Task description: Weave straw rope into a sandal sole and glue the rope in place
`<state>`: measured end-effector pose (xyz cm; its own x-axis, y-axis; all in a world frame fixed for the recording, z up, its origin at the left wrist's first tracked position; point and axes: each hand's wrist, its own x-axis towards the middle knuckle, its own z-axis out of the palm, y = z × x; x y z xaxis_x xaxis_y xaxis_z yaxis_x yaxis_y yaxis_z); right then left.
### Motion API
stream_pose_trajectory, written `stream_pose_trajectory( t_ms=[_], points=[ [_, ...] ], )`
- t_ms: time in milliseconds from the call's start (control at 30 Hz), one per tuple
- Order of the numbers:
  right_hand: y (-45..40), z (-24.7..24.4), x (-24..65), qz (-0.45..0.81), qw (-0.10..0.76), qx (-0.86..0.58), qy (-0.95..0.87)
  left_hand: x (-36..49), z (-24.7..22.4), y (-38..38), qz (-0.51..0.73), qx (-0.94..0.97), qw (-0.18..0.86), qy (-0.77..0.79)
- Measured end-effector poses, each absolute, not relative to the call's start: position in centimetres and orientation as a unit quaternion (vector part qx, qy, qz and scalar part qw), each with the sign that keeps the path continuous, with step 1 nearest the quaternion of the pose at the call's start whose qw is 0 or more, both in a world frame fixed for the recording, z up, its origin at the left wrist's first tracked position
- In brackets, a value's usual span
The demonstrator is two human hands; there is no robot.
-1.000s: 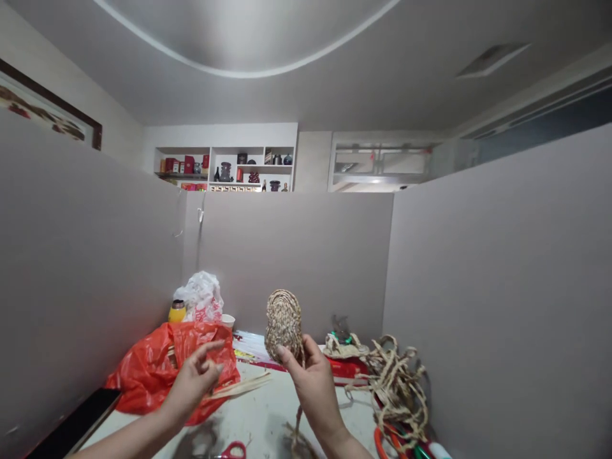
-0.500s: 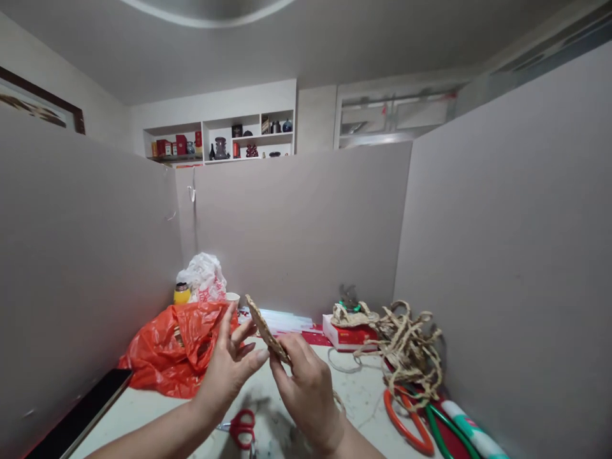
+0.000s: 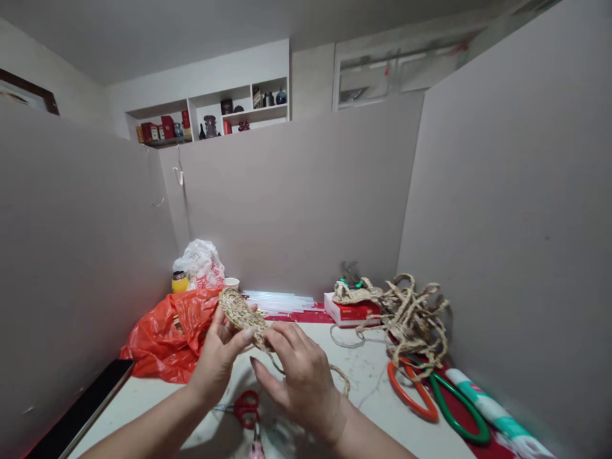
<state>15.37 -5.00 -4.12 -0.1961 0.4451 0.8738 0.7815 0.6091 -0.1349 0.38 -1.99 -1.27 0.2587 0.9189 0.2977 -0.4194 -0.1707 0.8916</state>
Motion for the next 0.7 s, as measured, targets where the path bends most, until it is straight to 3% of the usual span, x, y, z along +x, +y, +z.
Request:
stream_pose_trajectory(
  t_ms=[233, 533, 700],
  points=[
    [-5.9, -3.4, 14.9, -0.048, 0.576, -0.407, -0.708, -1.4, 0.0, -0.4, 0.597, 0.536, 0.557, 0.213],
    [-6.8, -3.2, 14.1, 0.023, 0.558, -0.397, -0.728, -1.8, 0.1, -0.6, 0.600, 0.561, 0.538, 0.190],
    [-6.8, -2.2, 14.7, 0.183, 0.638, -0.376, -0.646, -2.8, 0.8, -0.7, 0.565, 0.561, 0.585, 0.154]
  ],
)
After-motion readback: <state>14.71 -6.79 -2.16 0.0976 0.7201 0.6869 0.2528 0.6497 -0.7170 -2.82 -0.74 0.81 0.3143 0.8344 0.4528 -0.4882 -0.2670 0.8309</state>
